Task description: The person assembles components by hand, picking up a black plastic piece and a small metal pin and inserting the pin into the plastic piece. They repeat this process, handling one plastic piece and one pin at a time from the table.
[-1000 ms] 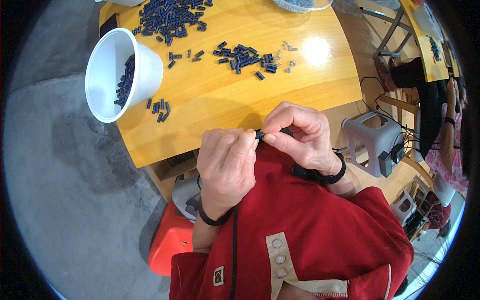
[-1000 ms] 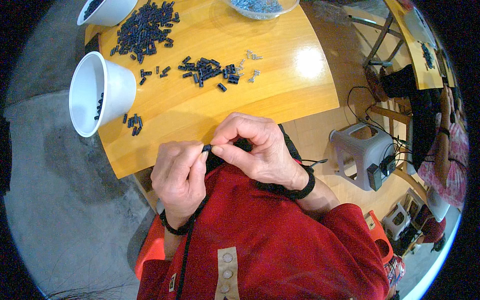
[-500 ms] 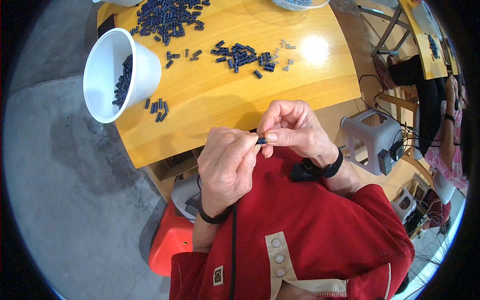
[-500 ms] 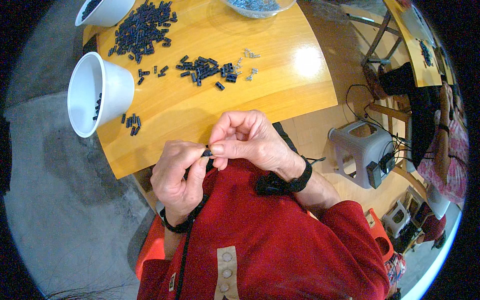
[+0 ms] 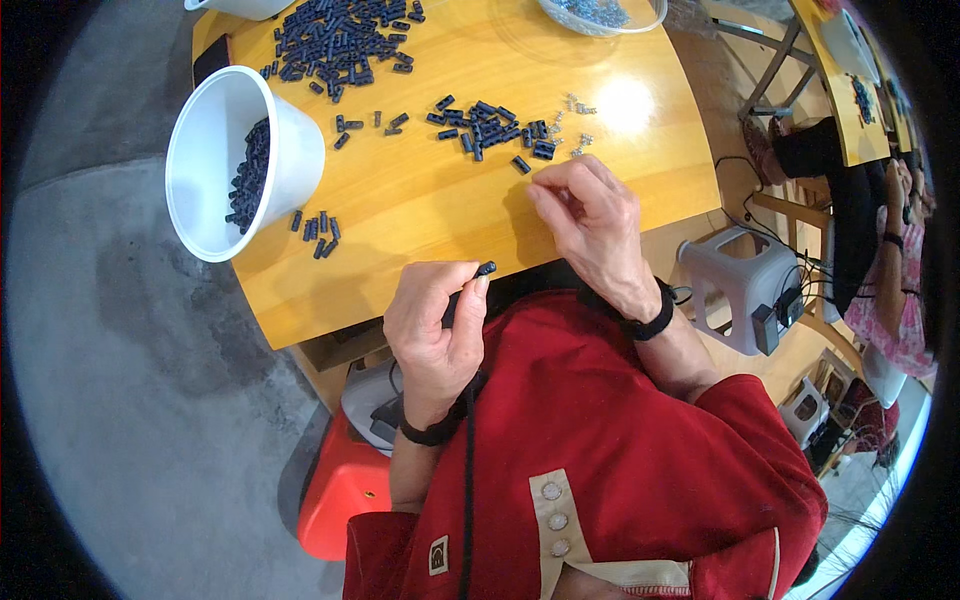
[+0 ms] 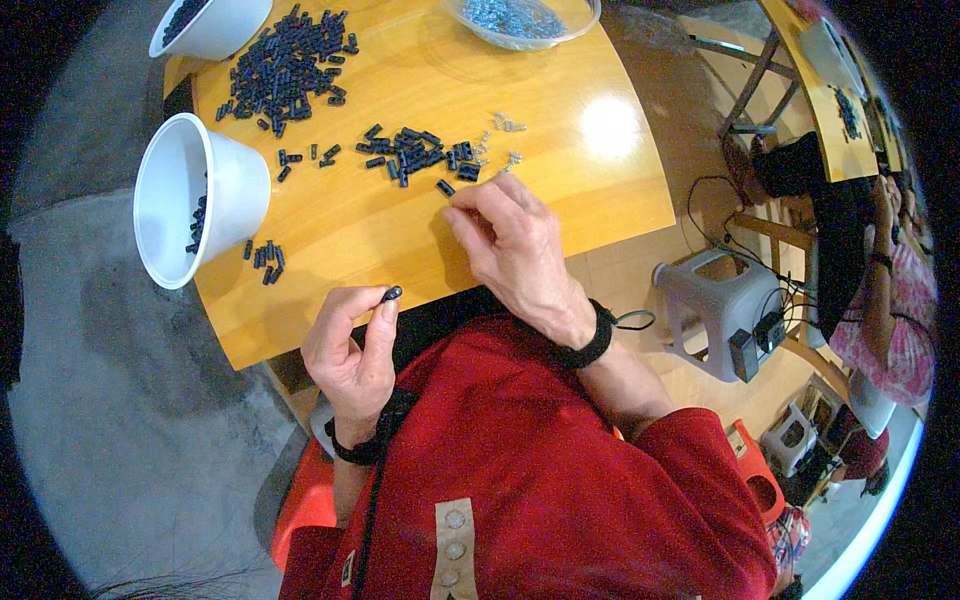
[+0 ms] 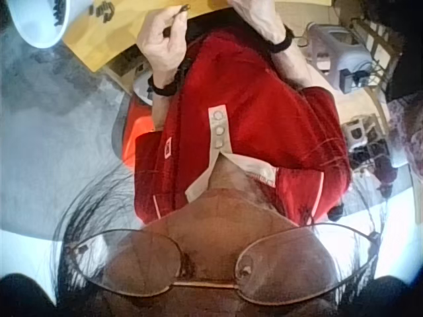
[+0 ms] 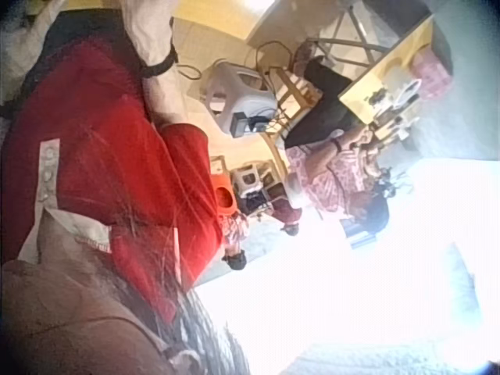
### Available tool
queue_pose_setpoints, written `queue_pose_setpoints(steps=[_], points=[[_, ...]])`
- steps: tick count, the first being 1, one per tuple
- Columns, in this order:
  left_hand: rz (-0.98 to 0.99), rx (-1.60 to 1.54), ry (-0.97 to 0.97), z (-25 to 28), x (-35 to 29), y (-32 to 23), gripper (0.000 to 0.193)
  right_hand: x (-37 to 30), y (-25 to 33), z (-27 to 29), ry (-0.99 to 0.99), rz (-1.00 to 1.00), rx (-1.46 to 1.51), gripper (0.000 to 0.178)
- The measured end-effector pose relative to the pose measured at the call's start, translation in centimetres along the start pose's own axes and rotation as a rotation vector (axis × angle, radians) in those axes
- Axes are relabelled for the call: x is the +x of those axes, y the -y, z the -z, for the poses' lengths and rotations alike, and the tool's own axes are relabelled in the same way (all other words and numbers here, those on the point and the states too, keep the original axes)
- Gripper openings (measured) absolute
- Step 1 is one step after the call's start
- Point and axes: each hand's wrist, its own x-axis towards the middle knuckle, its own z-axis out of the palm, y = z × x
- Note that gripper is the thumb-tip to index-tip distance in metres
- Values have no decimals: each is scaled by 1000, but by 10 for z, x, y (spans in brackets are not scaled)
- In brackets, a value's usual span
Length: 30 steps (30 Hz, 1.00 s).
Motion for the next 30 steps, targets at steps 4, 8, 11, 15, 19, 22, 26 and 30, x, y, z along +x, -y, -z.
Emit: queue_pose_setpoints(steps=[4,8,11,15,19,22,26,30], points=[[3,3,12,2,3,1,16,8,-6,-11,-29,33,-65,11],[-18,-6,15,-1,5,0,16,9,-5,-12,1,3,-107,11],[-10,-21,28,0,7,-1,16,10,-5,-13,14,1,-128,11],[-9,-6,21,2,8,0,12,12,-10,-18,-5,44,-182,18],[-8,-2,3,4,6,1,15,17,1,-20,14,33,-173,22],[-5,-18,7,6,5,1,16,23,8,-25,-6,73,-186,19],[-13,-19,-6,8,6,4,16,28,3,-31,25,293,-320,33],[-16,-12,-9,9,8,7,16,21,0,-34,136,340,-374,42]])
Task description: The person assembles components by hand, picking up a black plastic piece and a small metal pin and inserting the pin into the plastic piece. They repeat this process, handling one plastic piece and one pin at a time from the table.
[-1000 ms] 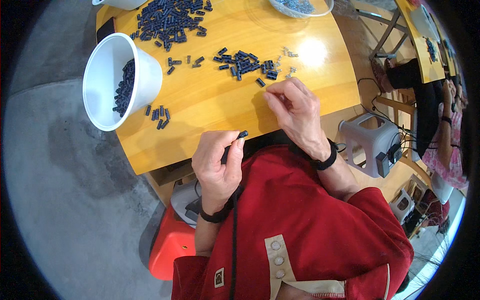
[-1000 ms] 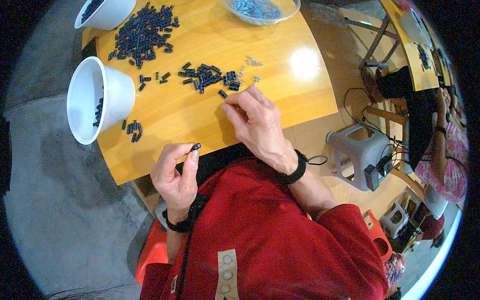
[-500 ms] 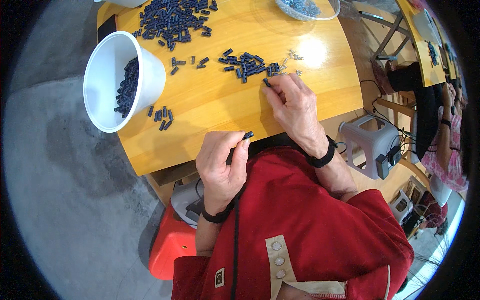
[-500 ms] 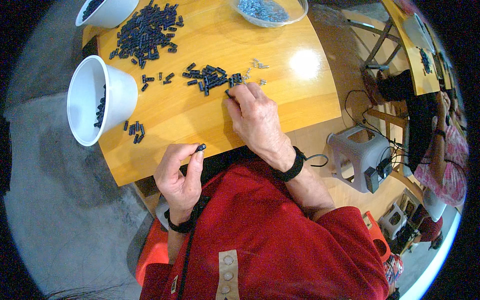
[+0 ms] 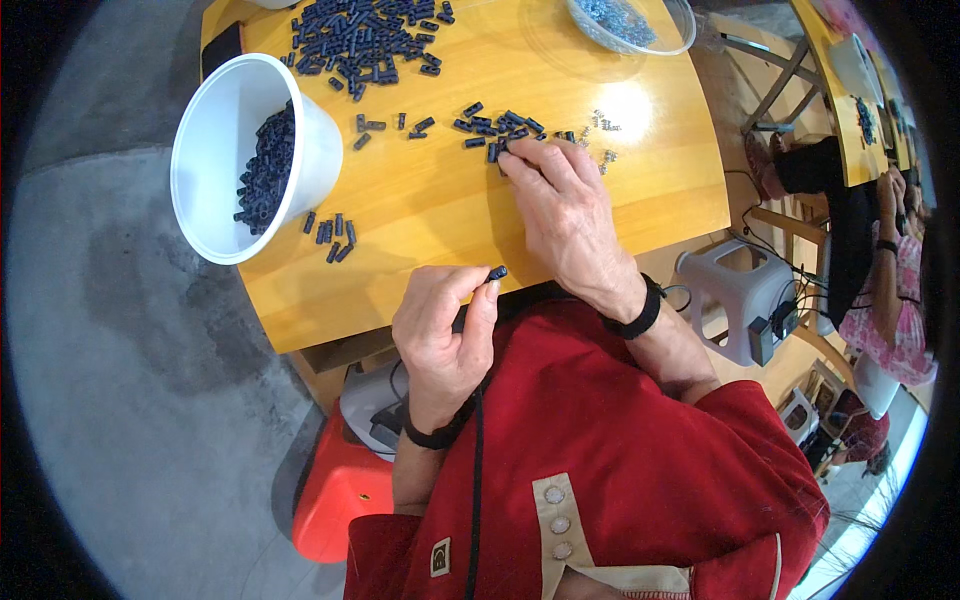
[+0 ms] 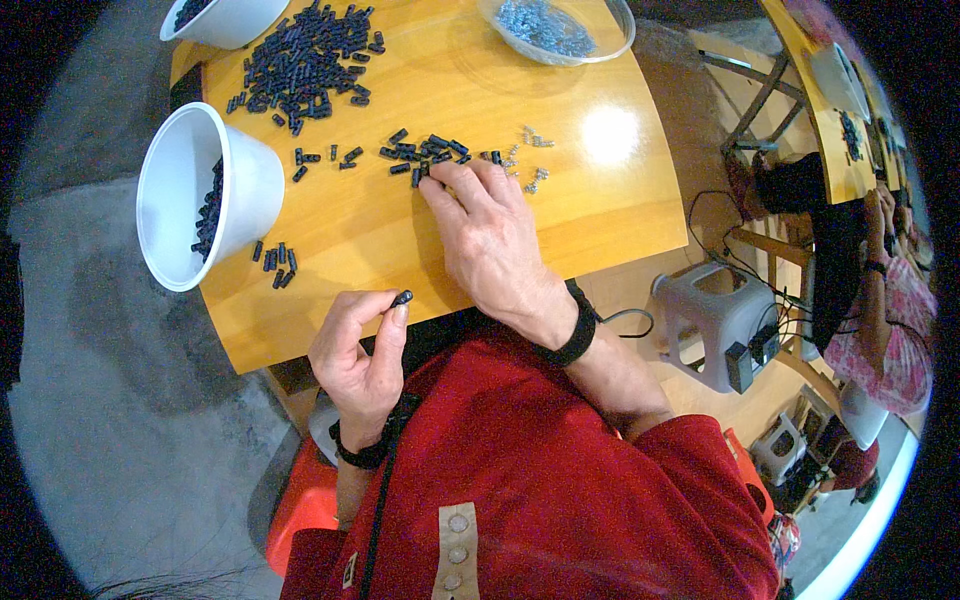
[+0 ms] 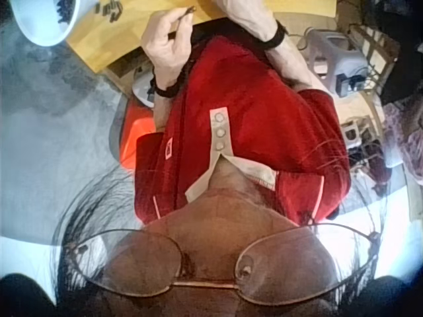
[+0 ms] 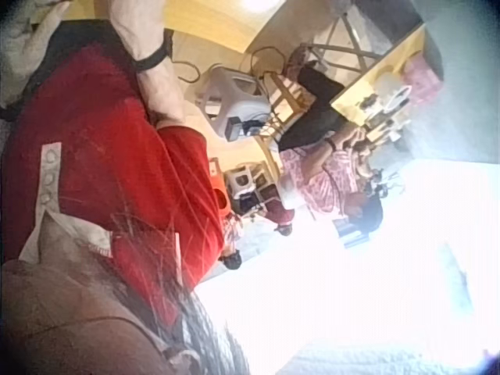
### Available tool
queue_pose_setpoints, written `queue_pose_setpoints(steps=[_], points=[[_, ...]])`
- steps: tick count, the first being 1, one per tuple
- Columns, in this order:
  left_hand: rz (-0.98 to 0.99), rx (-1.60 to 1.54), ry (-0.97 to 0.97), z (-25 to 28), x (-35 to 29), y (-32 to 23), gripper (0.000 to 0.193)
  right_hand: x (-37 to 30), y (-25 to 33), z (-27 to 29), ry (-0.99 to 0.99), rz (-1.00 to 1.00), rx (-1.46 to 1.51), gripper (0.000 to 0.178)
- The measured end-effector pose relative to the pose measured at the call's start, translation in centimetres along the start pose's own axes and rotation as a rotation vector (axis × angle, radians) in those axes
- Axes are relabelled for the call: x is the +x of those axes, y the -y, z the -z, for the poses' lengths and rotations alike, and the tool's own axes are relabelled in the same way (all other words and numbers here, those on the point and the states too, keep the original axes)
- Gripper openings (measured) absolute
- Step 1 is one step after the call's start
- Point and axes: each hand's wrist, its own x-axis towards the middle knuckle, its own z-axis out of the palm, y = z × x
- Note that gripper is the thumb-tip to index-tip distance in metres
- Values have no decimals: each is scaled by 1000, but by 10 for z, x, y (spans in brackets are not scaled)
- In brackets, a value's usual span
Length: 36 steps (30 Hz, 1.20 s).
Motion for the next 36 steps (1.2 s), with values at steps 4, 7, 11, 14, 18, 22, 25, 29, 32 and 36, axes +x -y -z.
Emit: queue_pose_setpoints(steps=[4,7,11,14,18,22,25,29,32,36], points=[[34,-3,-3,0,2,2,10,-7,3,3,6,23,22,40],[50,-8,-7,-1,3,3,10,-13,3,7,-3,-8,26,40],[48,11,-11,-2,2,6,10,-12,2,19,-57,-52,39,32],[38,3,-11,-2,1,7,10,-6,-6,21,-120,-87,16,25],[46,3,-12,0,1,9,10,6,-21,20,-193,-157,-36,15],[42,3,-11,-1,1,11,10,13,-21,19,-173,-153,-77,12],[49,-10,-7,-2,1,11,10,17,-20,15,-166,-127,-85,11],[66,-2,11,-1,4,9,10,20,-22,12,-125,-122,-100,10],[82,-3,12,0,5,9,10,23,-22,13,-96,-114,-107,14],[65,-5,10,-1,6,10,10,24,-22,10,-61,-128,-113,15]])
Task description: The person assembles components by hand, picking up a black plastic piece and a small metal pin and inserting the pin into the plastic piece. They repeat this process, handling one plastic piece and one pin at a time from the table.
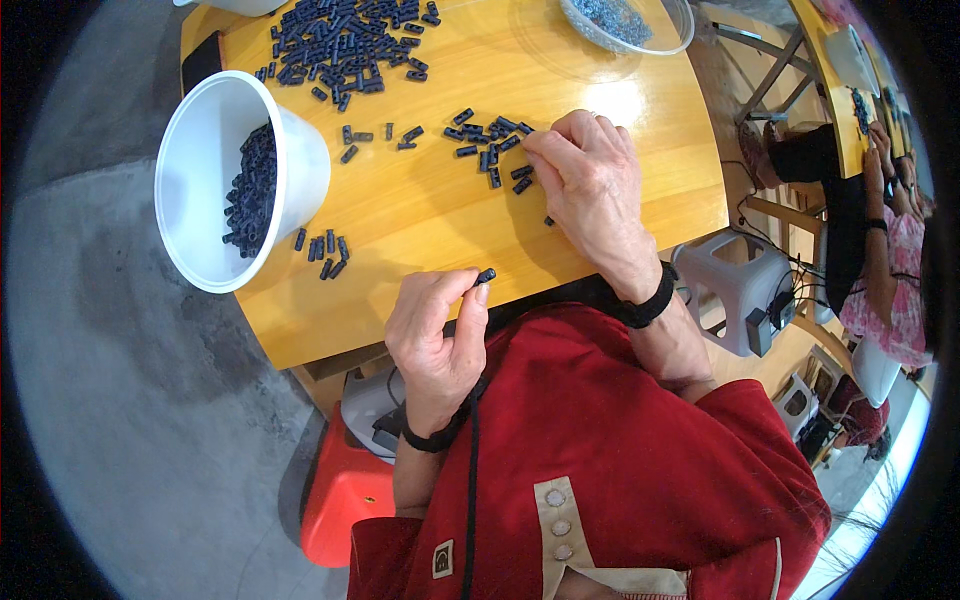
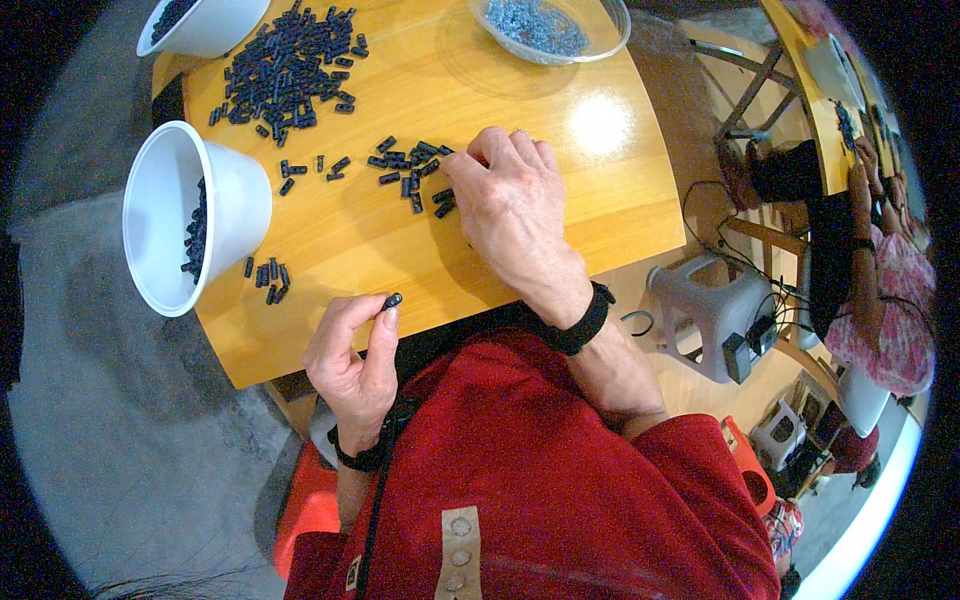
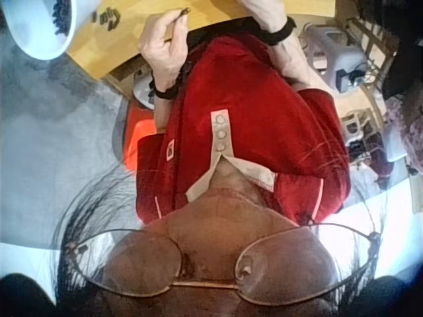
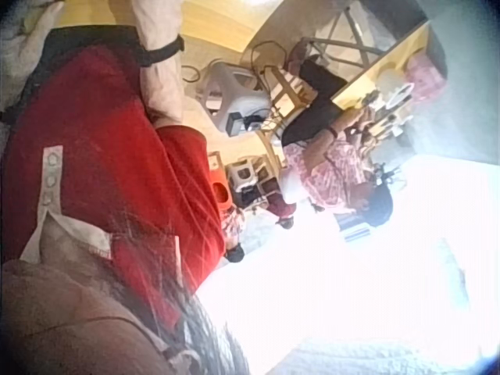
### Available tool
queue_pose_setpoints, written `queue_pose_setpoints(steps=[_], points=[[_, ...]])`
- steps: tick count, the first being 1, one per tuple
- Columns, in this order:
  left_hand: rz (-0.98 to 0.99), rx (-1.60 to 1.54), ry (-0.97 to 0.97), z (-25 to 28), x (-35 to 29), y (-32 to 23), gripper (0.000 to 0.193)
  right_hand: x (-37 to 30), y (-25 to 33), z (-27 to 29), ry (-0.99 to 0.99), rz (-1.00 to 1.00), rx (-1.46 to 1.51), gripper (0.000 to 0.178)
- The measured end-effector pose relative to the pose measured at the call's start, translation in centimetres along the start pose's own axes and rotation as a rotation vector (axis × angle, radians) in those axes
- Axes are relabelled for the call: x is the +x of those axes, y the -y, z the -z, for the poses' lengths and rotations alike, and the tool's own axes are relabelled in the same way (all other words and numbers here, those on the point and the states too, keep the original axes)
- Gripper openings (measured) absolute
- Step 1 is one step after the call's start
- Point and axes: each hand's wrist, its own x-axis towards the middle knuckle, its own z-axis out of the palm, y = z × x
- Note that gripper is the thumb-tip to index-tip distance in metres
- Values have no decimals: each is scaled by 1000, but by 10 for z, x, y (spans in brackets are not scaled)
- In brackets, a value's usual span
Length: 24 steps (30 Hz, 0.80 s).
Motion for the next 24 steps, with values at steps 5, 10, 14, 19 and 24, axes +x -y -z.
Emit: queue_pose_setpoints(steps=[5,10,14,19,24], points=[[5,13,14,0,2,0,9,2,1,3,-149,35,157,17],[22,23,-7,0,-2,-2,9,-8,16,38,-159,-316,720,17],[-2,22,-4,-4,-6,-7,8,-32,8,54,34,-515,1048,18],[-16,15,7,-7,-10,-15,17,-58,-3,54,124,-675,1156,13],[34,-156,141,-15,-15,-20,14,-90,-27,64,73,-703,1557,11]])
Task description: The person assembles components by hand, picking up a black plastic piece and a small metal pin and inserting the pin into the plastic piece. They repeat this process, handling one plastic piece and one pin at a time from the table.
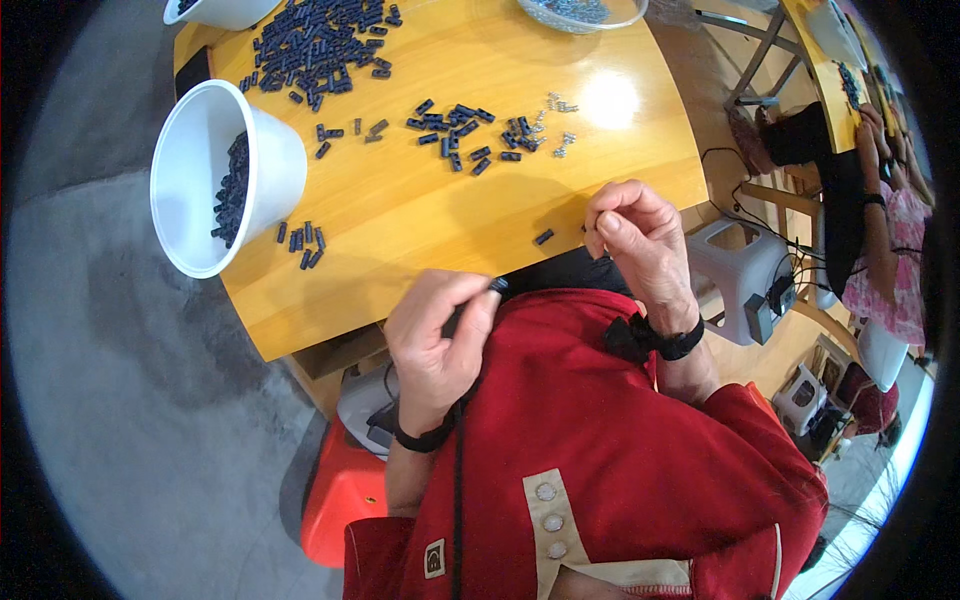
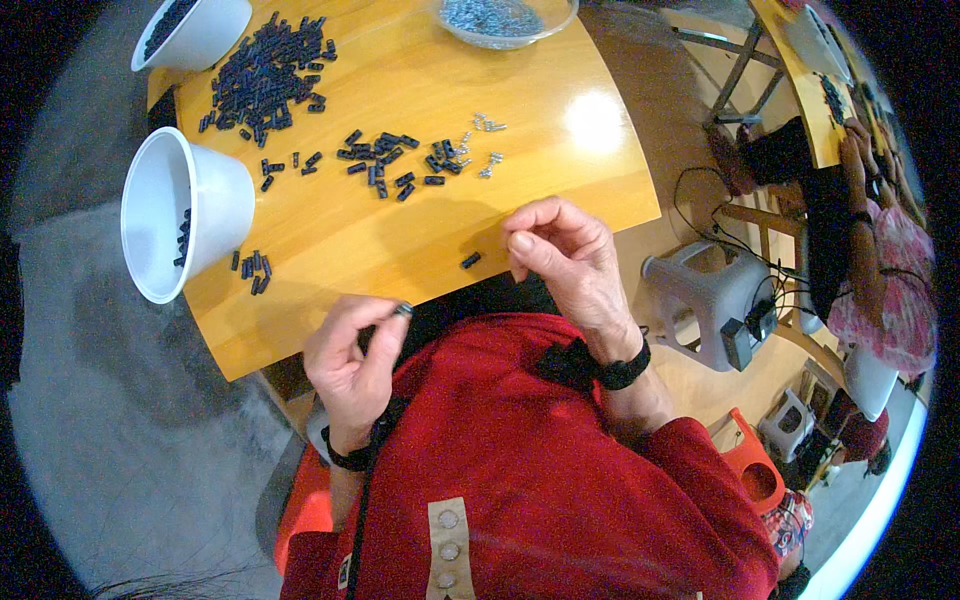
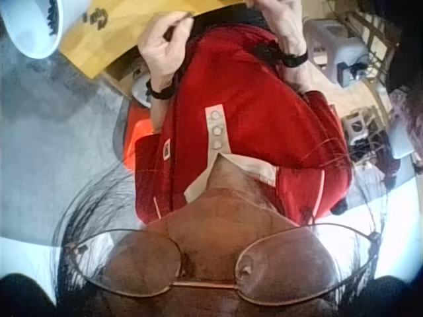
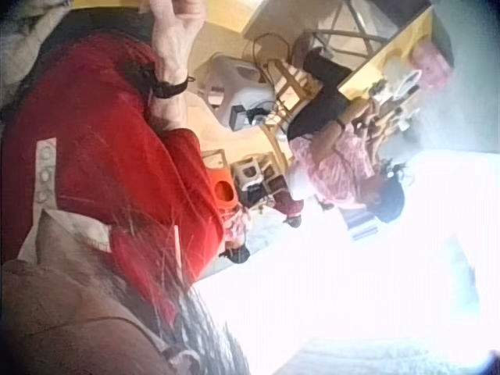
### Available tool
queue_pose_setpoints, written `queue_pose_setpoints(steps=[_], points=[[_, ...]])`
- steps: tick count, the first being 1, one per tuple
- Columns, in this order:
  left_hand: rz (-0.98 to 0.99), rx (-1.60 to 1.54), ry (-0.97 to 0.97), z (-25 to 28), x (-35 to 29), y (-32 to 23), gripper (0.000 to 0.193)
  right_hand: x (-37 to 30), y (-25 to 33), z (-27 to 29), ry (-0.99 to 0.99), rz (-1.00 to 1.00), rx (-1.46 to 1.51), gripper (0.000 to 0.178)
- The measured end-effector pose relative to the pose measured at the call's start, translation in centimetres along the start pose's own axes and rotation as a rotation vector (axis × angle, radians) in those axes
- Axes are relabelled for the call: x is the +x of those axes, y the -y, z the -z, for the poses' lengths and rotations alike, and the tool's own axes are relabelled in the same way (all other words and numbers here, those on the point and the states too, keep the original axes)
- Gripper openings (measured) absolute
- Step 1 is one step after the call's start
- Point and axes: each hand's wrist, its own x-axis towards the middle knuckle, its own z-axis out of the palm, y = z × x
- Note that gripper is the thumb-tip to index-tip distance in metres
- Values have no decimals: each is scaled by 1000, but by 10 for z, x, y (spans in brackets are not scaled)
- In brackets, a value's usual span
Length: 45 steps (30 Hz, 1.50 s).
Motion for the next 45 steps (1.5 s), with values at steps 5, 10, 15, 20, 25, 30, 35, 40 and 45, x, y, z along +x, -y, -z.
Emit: queue_pose_setpoints(steps=[5,10,15,20,25,30,35,40,45], points=[[-35,-83,380,-35,15,7,10,11,-6,3,19,-10,-147,11],[219,-311,303,-45,23,27,10,31,-10,-1,117,-49,-117,11],[117,-240,152,-43,38,32,13,52,-11,-12,161,-10,-80,13],[77,-211,-34,-28,36,29,12,47,-11,-14,52,-46,140,14],[192,-248,-29,-12,17,10,11,29,-11,-13,157,-195,401,13],[45,-58,-46,-3,9,-8,12,12,-5,-23,221,-272,443,14],[-16,-36,-73,0,4,-20,13,3,-7,-33,243,-179,314,11],[-111,-4,-109,1,0,-19,14,-2,-1,-41,272,-189,266,11],[-136,33,-118,0,0,-21,16,-4,-2,-45,269,-221,288,12]])
